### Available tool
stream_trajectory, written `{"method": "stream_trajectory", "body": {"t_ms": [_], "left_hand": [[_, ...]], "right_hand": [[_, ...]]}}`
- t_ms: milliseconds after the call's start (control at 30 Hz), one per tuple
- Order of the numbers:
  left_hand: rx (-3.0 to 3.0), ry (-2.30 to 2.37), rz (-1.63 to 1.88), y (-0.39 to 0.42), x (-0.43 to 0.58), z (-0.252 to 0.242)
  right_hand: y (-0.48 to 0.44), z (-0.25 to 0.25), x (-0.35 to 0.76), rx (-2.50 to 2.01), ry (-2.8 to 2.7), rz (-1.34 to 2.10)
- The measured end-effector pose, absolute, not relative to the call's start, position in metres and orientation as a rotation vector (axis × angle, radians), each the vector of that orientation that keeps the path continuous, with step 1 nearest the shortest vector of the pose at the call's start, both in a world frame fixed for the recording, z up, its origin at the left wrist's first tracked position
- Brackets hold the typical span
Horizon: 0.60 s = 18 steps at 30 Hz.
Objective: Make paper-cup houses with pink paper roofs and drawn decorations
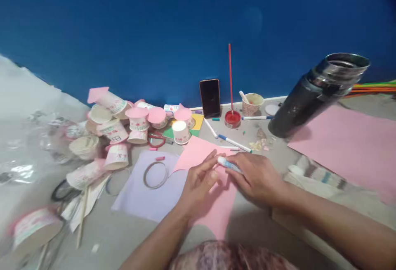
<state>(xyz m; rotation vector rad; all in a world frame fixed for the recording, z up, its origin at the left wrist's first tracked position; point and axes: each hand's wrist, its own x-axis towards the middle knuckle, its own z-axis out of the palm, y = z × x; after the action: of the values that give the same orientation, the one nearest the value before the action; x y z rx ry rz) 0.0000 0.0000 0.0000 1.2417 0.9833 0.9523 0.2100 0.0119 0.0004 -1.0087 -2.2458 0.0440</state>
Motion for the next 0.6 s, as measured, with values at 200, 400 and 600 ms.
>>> {"method": "stream_trajectory", "body": {"t_ms": [200, 400, 600], "left_hand": [[1.118, 0.888, 1.018, 0.0018, -0.0035, -0.004], [0.992, 0.905, 1.023, 0.003, -0.0008, 0.0017], [0.953, 0.949, 1.017, 0.0031, 0.0018, -0.0032]], "right_hand": [[0.0169, 0.0018, 0.216, -0.926, -2.381, -0.12], [0.015, 0.0007, 0.2148, -0.934, -2.374, -0.299], [0.0133, 0.0003, 0.2116, -1.03, -2.286, -0.298]]}}
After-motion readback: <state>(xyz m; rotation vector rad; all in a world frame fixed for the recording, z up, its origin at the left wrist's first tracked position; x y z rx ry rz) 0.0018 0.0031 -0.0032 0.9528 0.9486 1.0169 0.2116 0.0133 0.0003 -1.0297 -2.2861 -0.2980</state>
